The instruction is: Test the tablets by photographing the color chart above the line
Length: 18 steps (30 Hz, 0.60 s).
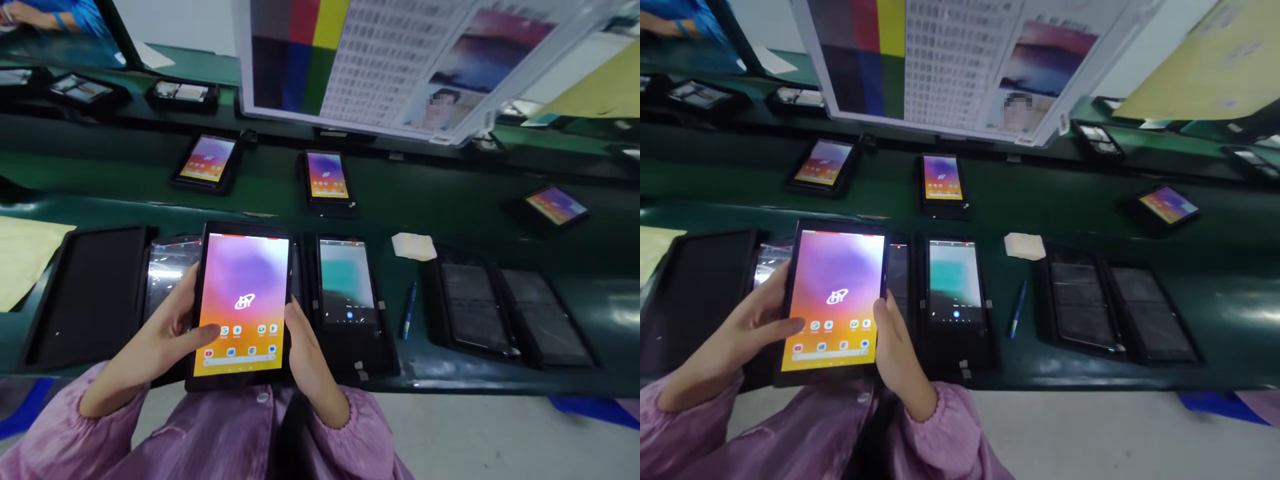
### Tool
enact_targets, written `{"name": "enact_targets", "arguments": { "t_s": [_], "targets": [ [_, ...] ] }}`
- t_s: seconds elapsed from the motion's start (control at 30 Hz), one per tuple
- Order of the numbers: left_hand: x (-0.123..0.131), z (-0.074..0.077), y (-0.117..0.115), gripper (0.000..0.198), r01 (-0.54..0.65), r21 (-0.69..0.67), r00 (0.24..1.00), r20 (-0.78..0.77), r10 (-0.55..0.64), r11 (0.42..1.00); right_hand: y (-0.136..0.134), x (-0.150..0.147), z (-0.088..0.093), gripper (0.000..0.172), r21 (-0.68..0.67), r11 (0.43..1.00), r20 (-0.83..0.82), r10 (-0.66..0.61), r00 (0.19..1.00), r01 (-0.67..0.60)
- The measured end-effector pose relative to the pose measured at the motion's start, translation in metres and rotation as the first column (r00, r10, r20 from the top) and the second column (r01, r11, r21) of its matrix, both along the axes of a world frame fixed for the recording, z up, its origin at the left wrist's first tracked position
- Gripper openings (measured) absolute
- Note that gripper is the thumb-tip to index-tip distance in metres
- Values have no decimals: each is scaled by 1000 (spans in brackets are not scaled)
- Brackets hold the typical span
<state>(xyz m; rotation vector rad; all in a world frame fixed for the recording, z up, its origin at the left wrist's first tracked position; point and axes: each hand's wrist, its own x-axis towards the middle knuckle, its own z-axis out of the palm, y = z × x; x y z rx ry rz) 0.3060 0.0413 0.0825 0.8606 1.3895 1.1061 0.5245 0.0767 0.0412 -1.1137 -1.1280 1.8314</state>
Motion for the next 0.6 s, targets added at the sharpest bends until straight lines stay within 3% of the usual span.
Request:
{"name": "enact_targets", "arguments": {
  "t_s": [0.1, 0.17, 0.23, 0.33, 0.47, 0.6],
  "targets": [
    [8, 0, -15, 90, -78, -64, 997, 13, 79, 995, -2, 3, 5, 56, -49, 993, -109, 103, 989, -109],
    [12, -1, -21, 94, -78, -89, 996, 44, 82, 993, -1, 5, 7, 50, -7, 987, -133, 155, 979, -157],
    [13, -4, -25, 103, -63, -102, 996, 60, 69, 993, 3, 6, 7, 50, 32, 985, -84, 171, 982, -169],
    [12, -10, -30, 103, -38, -141, 997, 64, 48, 989, 13, 8, 9, 27, 23, 991, 88, 133, 987, -135],
    [13, -12, -35, 92, -64, -188, 997, 37, 72, 980, 28, 13, 18, 66, 74, 994, 360, 44, 932, -75],
    [15, -11, -37, 95, -88, -218, 995, 19, 94, 972, 35, 18, 26, 73, 69, 991, 410, 73, 909, -111]
  ]
}}
